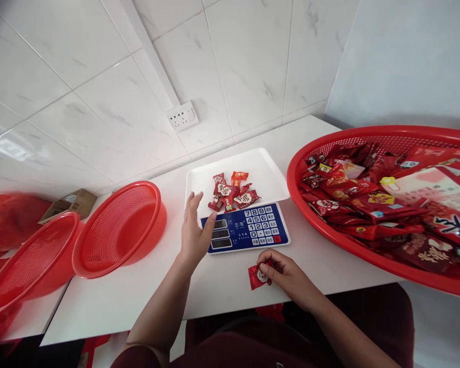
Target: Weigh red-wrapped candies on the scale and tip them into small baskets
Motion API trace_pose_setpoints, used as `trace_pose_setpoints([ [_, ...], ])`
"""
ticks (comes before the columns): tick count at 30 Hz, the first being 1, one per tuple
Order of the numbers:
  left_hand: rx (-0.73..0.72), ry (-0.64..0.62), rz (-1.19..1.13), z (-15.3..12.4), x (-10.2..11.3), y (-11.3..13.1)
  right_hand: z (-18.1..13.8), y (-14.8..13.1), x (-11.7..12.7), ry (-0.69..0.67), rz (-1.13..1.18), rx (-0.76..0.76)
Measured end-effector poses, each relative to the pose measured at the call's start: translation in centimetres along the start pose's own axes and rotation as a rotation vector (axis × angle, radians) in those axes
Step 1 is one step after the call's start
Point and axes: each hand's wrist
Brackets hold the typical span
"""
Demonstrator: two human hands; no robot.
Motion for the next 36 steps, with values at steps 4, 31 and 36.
trace_pose_setpoints([
  [4, 0.002, -0.056, -0.076, -5.7, 1.1, 0.6, 0.1, -0.1, 0.1, -0.006, -0.024, 0.003],
  [31, -0.059, 0.160, 0.379, -6.2, 6.4, -2.4, 0.3, 0.9, 0.2, 0.043, -0.119, -0.023],
  [36, 0.359, 0.036, 0.697, -4.5, 11.3, -4.0, 0.5, 1.4, 0.4, 0.034, -0.146, -0.022],
])
Point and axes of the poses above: each hand's wrist, its own z-axis towards the middle knuckle, its own x-axis out of the back of the hand, y = z × x, and after that the axes turned 13 degrees about -z, right-handed
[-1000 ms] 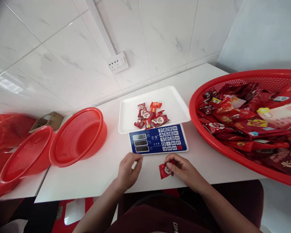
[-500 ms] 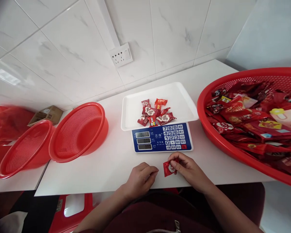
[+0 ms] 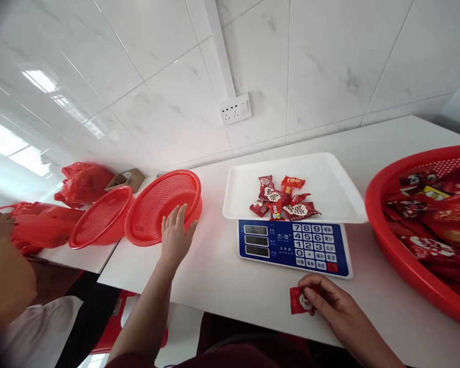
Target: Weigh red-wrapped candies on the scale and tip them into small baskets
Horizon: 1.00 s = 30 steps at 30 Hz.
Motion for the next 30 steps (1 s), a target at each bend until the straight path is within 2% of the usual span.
trace_pose_setpoints([
  [3, 0.074, -0.182, -0.036, 1.2, 0.0, -0.2, 0.0, 0.1, 0.0, -0.036, 0.018, 0.004],
  [8, -0.002, -0.289, -0.151, 4.1, -1.7, 2.3, 0.1, 0.0, -0.1, -0.049, 0.042, 0.021],
  [10, -0.081, -0.299, -0.196, 5.4, -2.8, 4.1, 0.1, -0.1, -0.2, -0.049, 0.058, 0.023],
  [13, -0.285, -0.327, -0.295, 7.1, -4.6, 7.9, 0.2, -0.2, -0.4, -0.052, 0.101, 0.025],
  [17, -0.469, -0.563, -0.413, 8.4, -6.9, 13.2, 0.2, -0.3, -0.6, -0.029, 0.139, 0.037],
  [19, -0.506, -0.696, -0.389, 9.0, -7.8, 15.0, 0.1, -0.4, -0.6, -0.028, 0.149, 0.042],
  [21, -0.518, -0.763, -0.344, 9.6, -8.6, 16.0, 0.0, -0.5, -0.8, -0.015, 0.156, 0.048],
  [25, -0.559, -0.662, -0.272, 10.7, -9.8, 16.6, -0.1, -0.6, -1.0, 0.049, 0.185, 0.043],
  [30, -0.583, -0.539, -0.272, 11.0, -10.5, 16.9, 0.3, -0.3, -1.0, -0.012, 0.183, 0.045],
])
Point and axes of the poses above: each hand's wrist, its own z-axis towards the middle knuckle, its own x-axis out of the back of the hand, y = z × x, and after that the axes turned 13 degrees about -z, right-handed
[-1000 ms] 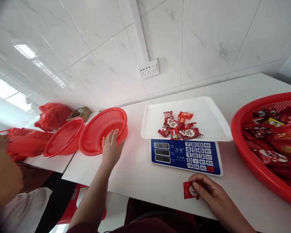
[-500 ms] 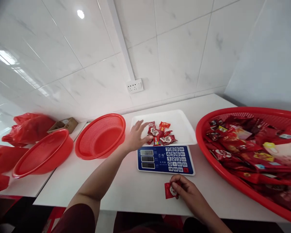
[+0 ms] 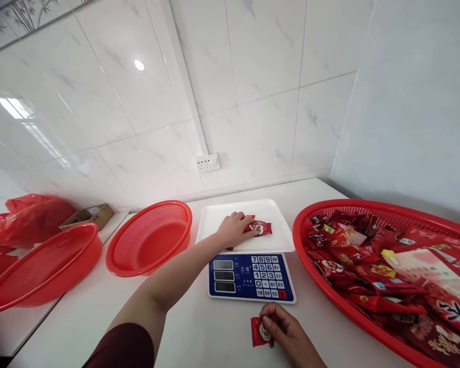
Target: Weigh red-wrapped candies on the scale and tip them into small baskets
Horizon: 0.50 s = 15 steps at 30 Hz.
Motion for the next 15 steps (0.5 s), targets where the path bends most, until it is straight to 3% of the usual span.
trace_pose_setpoints([
  [4, 0.002, 0.113, -0.032, 0.2, 0.2, -0.4, -0.2, -0.2, -0.4, 0.083, 0.045, -0.006],
  [7, 0.045, 0.237, -0.068, 0.4, 1.5, -1.3, -0.3, -0.4, -0.7, 0.103, 0.058, -0.010],
  [11, 0.114, 0.401, -0.118, -0.5, 5.0, -3.0, -0.1, 0.1, -0.3, 0.071, 0.047, -0.009],
  [15, 0.225, 0.514, -0.118, -4.0, 9.3, -5.6, 0.1, 0.5, 0.2, -0.016, 0.039, 0.001],
])
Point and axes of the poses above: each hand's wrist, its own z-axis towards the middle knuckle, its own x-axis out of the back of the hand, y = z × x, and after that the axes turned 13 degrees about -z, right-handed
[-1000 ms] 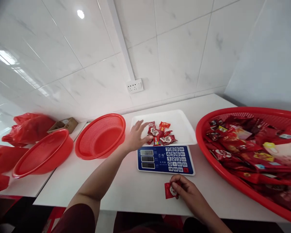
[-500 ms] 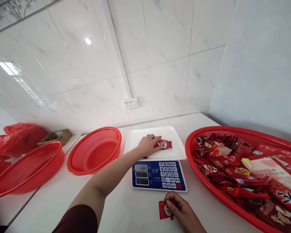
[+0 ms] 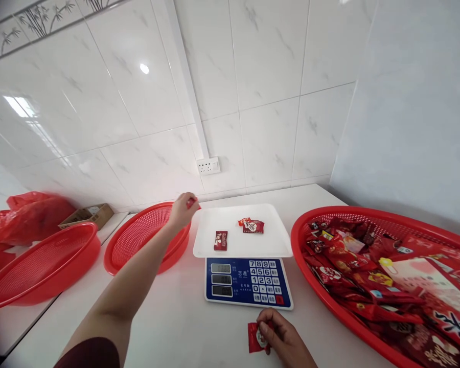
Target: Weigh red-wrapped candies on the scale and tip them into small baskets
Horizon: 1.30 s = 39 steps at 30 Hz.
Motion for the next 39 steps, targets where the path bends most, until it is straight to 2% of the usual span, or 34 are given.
trace_pose_setpoints([
  [3, 0.131, 0.035, 0.062, -1.6, 3.9, -2.7, -0.2, -0.3, -0.2, 0.039, 0.034, 0.005],
  [5, 0.226, 0.008, 0.110, -2.8, 5.7, -4.6, -0.3, -0.7, -0.6, 0.070, 0.062, -0.003],
  [7, 0.305, -0.057, 0.148, -3.7, 6.6, -6.0, -0.5, -1.2, -0.8, 0.073, 0.081, -0.015],
  [9, 0.352, -0.125, 0.177, -4.3, 6.4, -6.5, -0.5, -1.4, -1.0, 0.072, 0.092, -0.023],
  [12, 0.327, -0.179, 0.201, -4.6, 4.5, -5.4, -0.4, -1.5, -1.0, 0.080, 0.109, -0.025],
  [15, 0.184, -0.248, 0.160, -4.9, 0.9, -2.5, -0.2, -1.2, -0.9, 0.086, 0.127, -0.027],
  [17, 0.059, -0.371, 0.087, -5.1, -1.8, -0.5, -0.1, -0.9, -0.8, 0.082, 0.127, -0.017],
  [18, -0.004, -0.470, 0.034, -5.2, -3.2, 0.3, -0.1, -0.8, -0.7, 0.068, 0.121, -0.012],
  [20, -0.067, -0.627, -0.039, -4.8, -5.7, 1.7, 0.0, -0.7, -0.6, 0.047, 0.108, -0.010],
  [22, -0.083, -0.695, -0.063, -4.0, -7.9, 2.7, -0.1, -0.6, -0.7, 0.059, 0.111, -0.020],
  [27, -0.147, -0.636, -0.034, -1.1, -12.3, 4.9, -0.1, -0.7, -1.1, 0.124, 0.128, -0.022],
  [31, -0.181, -0.540, -0.002, -0.1, -14.2, 6.0, 0.1, -0.4, -1.0, 0.129, 0.098, -0.016],
  [35, -0.158, -0.468, 0.019, 0.3, -14.2, 5.6, 0.6, 0.4, -0.3, 0.045, 0.047, -0.023],
  [39, -0.115, -0.408, 0.033, 0.5, -12.6, 4.3, 0.8, 0.8, -0.2, 0.021, 0.061, -0.038],
])
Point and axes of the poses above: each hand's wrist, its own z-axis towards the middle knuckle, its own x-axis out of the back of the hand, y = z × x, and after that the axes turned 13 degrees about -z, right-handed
